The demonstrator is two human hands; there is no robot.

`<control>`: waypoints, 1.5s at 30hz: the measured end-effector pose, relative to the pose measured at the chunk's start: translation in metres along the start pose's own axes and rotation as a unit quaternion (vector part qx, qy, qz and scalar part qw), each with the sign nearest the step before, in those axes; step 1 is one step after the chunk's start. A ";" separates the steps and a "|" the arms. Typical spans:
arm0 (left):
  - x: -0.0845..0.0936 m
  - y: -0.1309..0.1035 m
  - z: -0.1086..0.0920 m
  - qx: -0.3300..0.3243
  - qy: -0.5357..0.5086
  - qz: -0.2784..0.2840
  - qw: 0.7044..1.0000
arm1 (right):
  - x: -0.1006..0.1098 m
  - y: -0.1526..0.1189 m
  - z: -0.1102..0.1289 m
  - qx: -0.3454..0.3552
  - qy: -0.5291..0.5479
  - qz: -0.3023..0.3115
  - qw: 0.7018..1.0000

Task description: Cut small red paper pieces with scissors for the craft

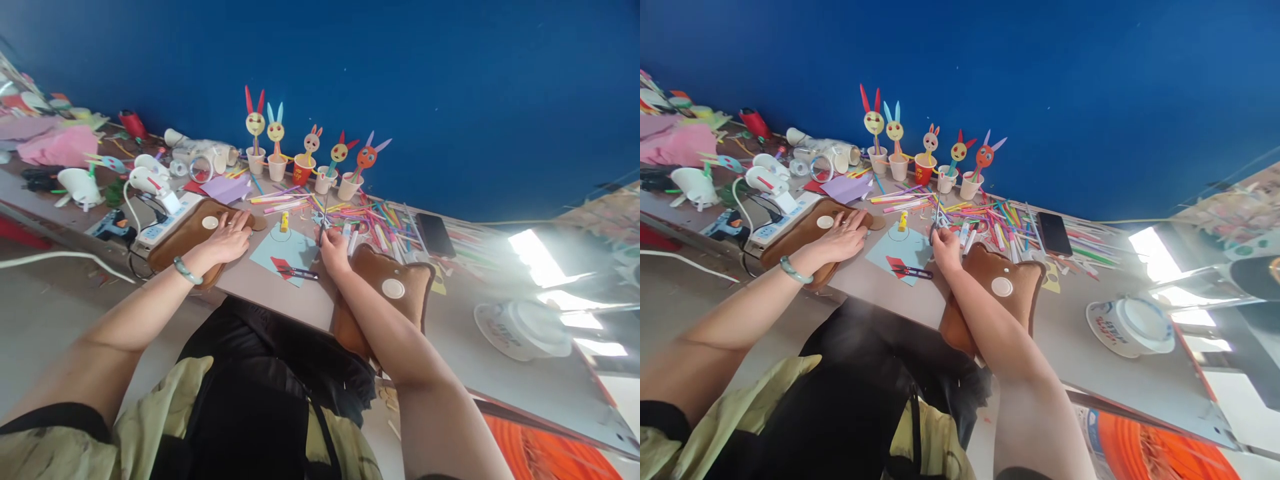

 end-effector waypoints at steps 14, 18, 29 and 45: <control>0.017 -0.007 0.006 0.008 -0.003 0.001 1.000 | -0.001 -0.002 0.004 0.014 0.020 0.013 1.000; 0.017 -0.010 0.008 0.010 -0.016 0.012 1.000 | -0.003 -0.003 0.004 0.011 0.018 0.023 1.000; 0.021 -0.014 0.011 0.020 -0.028 -0.011 0.999 | -0.002 -0.007 0.010 0.001 -0.021 0.037 0.999; 0.020 0.002 -0.034 -0.043 0.051 -0.044 0.997 | -0.037 -0.022 0.014 0.084 -0.182 0.164 0.966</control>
Point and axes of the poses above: each hand's wrist, its own y-axis towards the middle knuckle, its own x-axis out of the back of the hand, z = x × y, the point moved 10 cm from there along y, towards the middle knuckle, and after that the axes turned 6 degrees about x, right-handed, at the moved point
